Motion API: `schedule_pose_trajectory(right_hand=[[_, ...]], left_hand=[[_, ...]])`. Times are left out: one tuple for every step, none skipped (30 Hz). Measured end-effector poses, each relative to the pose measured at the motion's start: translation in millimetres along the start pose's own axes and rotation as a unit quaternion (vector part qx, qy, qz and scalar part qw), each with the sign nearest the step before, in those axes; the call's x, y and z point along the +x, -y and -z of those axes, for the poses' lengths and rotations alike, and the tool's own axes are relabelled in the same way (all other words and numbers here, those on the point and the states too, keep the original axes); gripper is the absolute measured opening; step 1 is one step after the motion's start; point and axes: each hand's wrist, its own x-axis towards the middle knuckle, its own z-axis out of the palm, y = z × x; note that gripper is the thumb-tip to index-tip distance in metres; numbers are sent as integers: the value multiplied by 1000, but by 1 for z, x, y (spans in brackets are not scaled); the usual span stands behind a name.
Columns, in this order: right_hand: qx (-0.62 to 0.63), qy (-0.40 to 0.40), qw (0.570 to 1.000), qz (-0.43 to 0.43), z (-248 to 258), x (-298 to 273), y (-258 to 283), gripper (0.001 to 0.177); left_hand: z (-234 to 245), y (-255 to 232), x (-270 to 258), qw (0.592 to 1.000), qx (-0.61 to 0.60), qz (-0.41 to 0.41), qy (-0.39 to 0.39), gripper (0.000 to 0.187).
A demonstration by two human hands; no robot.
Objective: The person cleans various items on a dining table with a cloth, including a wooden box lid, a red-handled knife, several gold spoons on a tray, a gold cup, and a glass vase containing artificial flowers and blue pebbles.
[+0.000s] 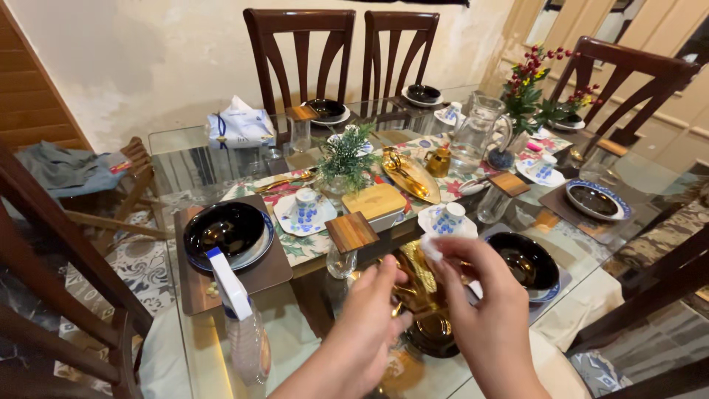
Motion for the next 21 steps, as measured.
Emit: schedule_pose_trajectory(right_hand=[[-94, 7, 993, 71, 1, 1, 9, 35], [-187, 13, 972, 142, 1, 2, 16, 34], [-186, 15, 972, 144, 1, 1, 21, 34], [-192, 45, 968, 155, -1, 0, 23, 33], [-197, 72, 964, 165, -2, 0, 25, 32], [-197, 70, 964, 167, 0, 1, 27, 32], [-203, 60, 961, 177, 2, 1, 28, 34], [-210, 50, 958, 187, 4, 1, 28, 37], [-208, 53, 958, 190, 6, 5, 28, 37], [-212, 1, 962, 170, 9, 12, 28, 35], [-217, -54, 963, 149, 12, 17, 29, 32], [-217, -53, 963, 151, 13, 20, 28, 32], [-214, -41, 963, 160, 15, 22, 28, 32], [-211, -29, 962, 168, 16, 22, 27, 32], [-212, -32, 962, 169, 17, 18, 26, 32], [-217, 13, 951, 218, 17, 10, 24, 34], [-220, 62, 936, 267, 17, 7, 23, 37], [-219, 62, 936, 269, 21, 8, 23, 37], [-222, 19, 949, 224, 29, 10, 23, 40], [-225, -24, 958, 178, 34, 12, 23, 44], [-226, -26, 957, 178, 38, 17, 23, 44]], left_hand=[[-3, -2, -2, 1000, -1, -3, 1, 34], [-6, -3, -4, 1000, 5, -2, 11, 34], [-8, -3, -6, 1000, 10, 0, 18, 34], [-9, -3, -7, 1000, 9, -3, 17, 34], [-11, -6, -6, 999, 12, -26, 24, 34], [-13, -7, -6, 998, 15, -49, 30, 35], [-14, -9, -6, 998, 14, -51, 29, 35], [-16, -10, -6, 996, 57, -61, 31, 35], [-18, -10, -7, 992, 99, -70, 31, 35], [-18, -10, -9, 992, 97, -73, 27, 35], [-21, -10, -9, 993, 96, -66, 33, 36], [-24, -9, -10, 993, 95, -59, 39, 36], [-26, -8, -9, 993, 96, -60, 42, 36], [-27, -8, -8, 995, 73, -59, 37, 36], [-28, -8, -6, 997, 50, -58, 32, 35], [-28, -9, -3, 996, 52, -59, 35, 35], [-28, -10, -1, 995, 27, -82, 48, 35], [-29, -11, 1, 993, 2, -105, 60, 36], [-30, -10, 1, 993, -1, -108, 57, 36], [-32, -11, 3, 994, 23, -101, 42, 36], [-35, -11, 4, 994, 52, -90, 32, 36]])
